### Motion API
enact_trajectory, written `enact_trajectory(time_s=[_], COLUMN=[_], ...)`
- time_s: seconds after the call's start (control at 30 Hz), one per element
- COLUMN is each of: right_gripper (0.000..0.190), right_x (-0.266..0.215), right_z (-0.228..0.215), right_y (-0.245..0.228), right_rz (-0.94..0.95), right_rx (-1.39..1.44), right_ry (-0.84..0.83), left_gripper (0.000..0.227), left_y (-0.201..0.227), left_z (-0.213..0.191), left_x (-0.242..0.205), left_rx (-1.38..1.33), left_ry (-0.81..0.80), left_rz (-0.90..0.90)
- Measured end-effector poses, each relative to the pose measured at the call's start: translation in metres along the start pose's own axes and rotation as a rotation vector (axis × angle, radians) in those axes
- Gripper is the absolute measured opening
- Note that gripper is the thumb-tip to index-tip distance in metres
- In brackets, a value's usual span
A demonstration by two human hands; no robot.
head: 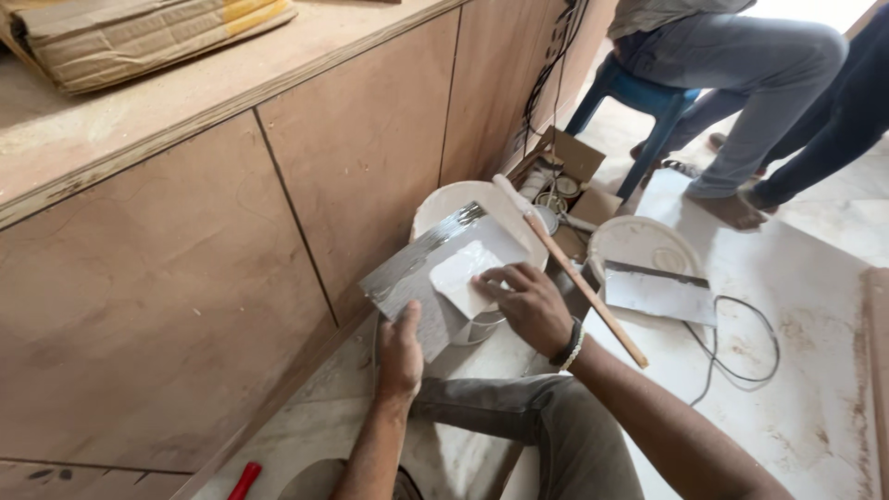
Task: The person scoops a white paste from a bucket using a stick and applies it to a rectangular tile held in their left hand. They then use a small white card to spread the paste evenly across the tile's surface. The person repeats this process on a second tile.
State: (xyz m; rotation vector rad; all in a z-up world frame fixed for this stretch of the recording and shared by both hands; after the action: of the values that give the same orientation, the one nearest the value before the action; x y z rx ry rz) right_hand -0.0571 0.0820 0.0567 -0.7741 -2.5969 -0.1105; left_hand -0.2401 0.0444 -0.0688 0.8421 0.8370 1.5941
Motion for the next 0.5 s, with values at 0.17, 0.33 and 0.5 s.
enact_trajectory(time_s=[0.17, 0.33, 0.5], right_gripper=[0.037, 0.031, 0.030], right_x=[-0.011, -0.026, -0.044], right_z=[0.006, 0.019, 0.002], right_y=[-0.003, 0.000, -0.002], right_rz=[-0.016, -0.002, 0.012], right_rx=[0.006, 0.028, 0.033], right_ry=[-0.019, -0.004, 0.034], left_gripper=[0.051, 0.051, 0.051], left_y=[-0.005, 0.005, 0.007], left_z=[-0.007, -0.006, -0.006], left_x=[-0.001, -0.005, -0.007], left_rx=[-0.196, -0.212, -0.169], left_ry=[0.108, 0.110, 0.127], left_rz=[-0.061, -0.053, -0.092])
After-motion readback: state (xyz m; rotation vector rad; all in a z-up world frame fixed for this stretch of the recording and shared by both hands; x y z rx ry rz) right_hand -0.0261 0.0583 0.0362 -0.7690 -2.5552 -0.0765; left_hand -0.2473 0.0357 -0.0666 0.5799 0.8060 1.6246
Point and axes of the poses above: each hand's wrist, its own x-axis towards the middle knuckle, its own z-axis out of the palm, y = z × x, the point moved 6 cm from there along x, towards the middle knuckle, and after that the axes turned 10 degrees about -y, right-handed, at the moved point
